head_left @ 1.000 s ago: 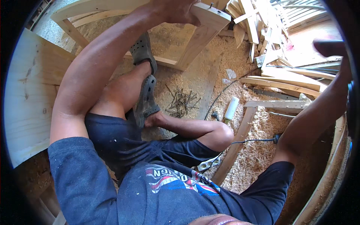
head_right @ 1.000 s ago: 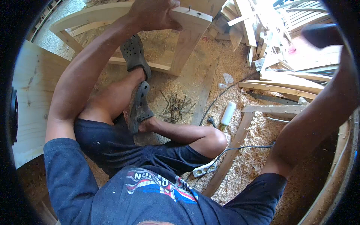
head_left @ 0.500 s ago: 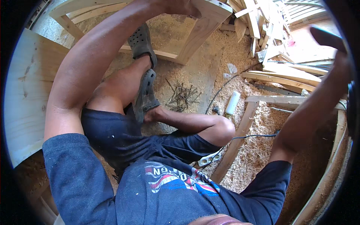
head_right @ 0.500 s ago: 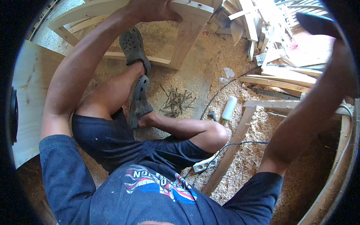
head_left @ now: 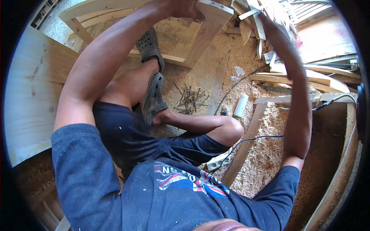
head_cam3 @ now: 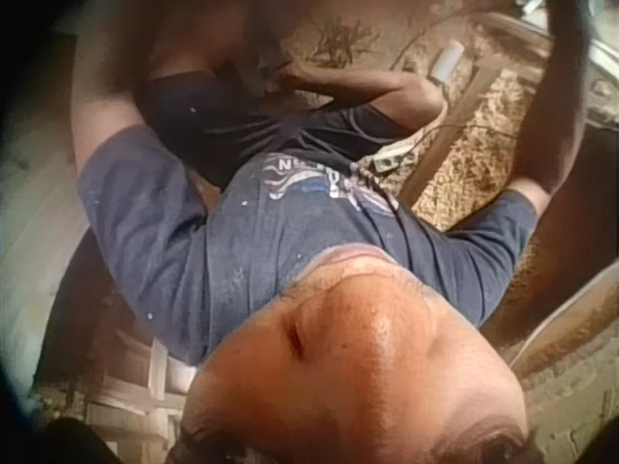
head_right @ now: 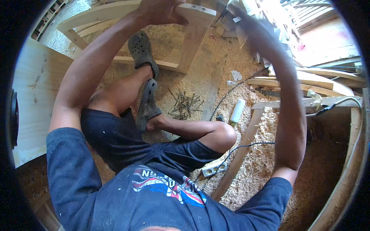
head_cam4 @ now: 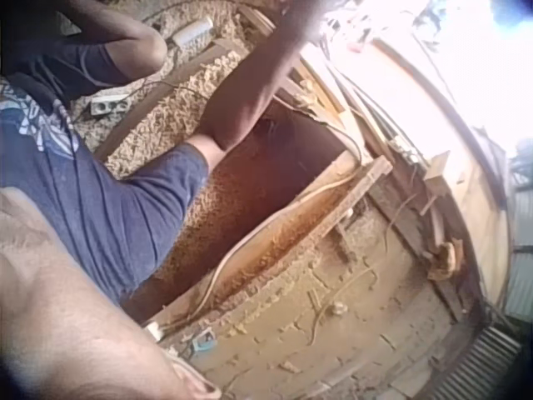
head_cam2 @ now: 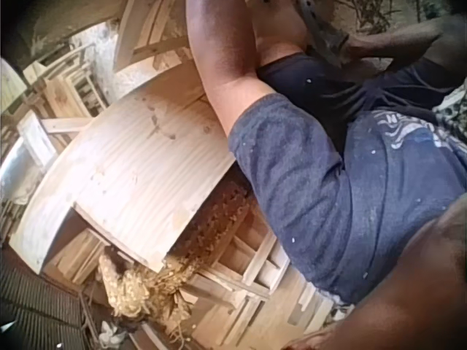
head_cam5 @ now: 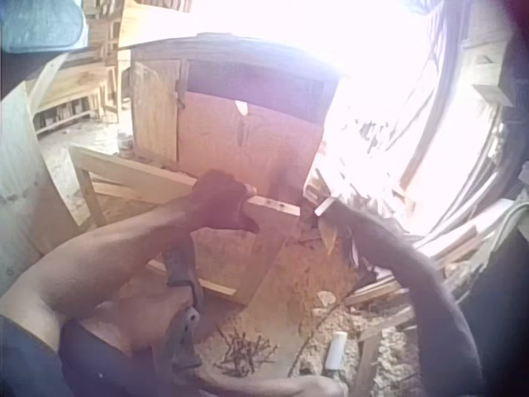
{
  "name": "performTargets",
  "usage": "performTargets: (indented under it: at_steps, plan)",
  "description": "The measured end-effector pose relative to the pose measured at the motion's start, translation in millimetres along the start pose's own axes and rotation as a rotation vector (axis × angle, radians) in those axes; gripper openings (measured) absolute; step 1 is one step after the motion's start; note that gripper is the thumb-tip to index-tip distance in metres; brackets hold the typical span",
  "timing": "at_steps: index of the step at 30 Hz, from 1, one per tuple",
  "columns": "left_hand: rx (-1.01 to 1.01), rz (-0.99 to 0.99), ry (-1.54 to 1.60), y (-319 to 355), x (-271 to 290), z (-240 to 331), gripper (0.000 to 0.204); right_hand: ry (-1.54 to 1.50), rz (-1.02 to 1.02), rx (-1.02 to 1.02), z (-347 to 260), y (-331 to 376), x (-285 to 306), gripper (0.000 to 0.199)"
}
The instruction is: Assembling a wooden frame or cabinet component using wood glue, nails, and a hammer.
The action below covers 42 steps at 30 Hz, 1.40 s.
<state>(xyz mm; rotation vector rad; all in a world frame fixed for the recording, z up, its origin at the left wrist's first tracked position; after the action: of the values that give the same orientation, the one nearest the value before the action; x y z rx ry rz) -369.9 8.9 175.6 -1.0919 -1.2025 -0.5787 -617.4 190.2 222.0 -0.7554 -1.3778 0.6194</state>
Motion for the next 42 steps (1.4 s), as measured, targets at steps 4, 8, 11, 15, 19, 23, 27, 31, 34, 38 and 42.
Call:
performTargets:
  at_steps: [4, 8, 11, 15, 19, 23, 27, 31, 34, 38, 42]
  plan:
    - [-0.093, 0.125, -0.013, -6, -1, 7, 0.058, -0.351, -0.337, -0.287, -73, 25, 95, 0.046]
    - [-0.074, 0.057, 0.006, -19, -3, 9, 0.061, -1.011, 0.083, -0.561, -82, 98, 112, 0.041]
    - [-0.154, -0.007, 0.103, -34, -11, 6, 0.054, -0.945, 0.151, -0.918, -80, 181, 85, 0.024]
    - [-0.269, -0.205, 0.314, -58, -27, 9, 0.051, -0.909, -0.172, -1.174, -87, 270, 47, 0.019]
    - [-0.216, -0.136, 0.264, -58, -28, 26, 0.048, -0.959, -0.341, -1.362, -101, 338, 15, 0.031]
    - [-0.201, 0.048, 0.065, -50, -16, 30, 0.052, -0.964, -0.554, -1.445, -104, 392, -37, 0.033]
    - [-0.186, -0.057, 0.041, -69, -19, 39, 0.064, -0.731, -0.647, -1.477, -64, 461, -81, 0.027]
    - [-0.174, -0.046, 0.147, -45, 19, 52, 0.061, -0.687, -0.650, -1.369, -50, 464, -115, 0.027]
    - [-0.198, -0.080, 0.172, -43, 13, 50, 0.060, -0.425, -0.799, -1.225, -49, 477, -115, 0.029]
    - [-0.220, -0.131, 0.172, -45, 12, 48, 0.059, -0.042, -0.625, -0.752, -57, 423, -95, 0.028]
    - [-0.222, -0.132, 0.167, -45, 11, 56, 0.058, -0.133, -0.747, -0.829, -65, 415, -120, 0.026]
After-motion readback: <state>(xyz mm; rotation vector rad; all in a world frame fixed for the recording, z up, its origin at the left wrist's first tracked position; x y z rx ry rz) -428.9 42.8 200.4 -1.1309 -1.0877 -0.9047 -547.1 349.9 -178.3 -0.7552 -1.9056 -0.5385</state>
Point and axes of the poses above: each hand's wrist, its own y-axis away from the middle knuckle, its own x-axis out of the back of the hand, z = x × y, the point moved 3 cm from there along -y, towards the middle knuckle, and after that the axes turned 3 degrees about z, right-handed, at the moved point
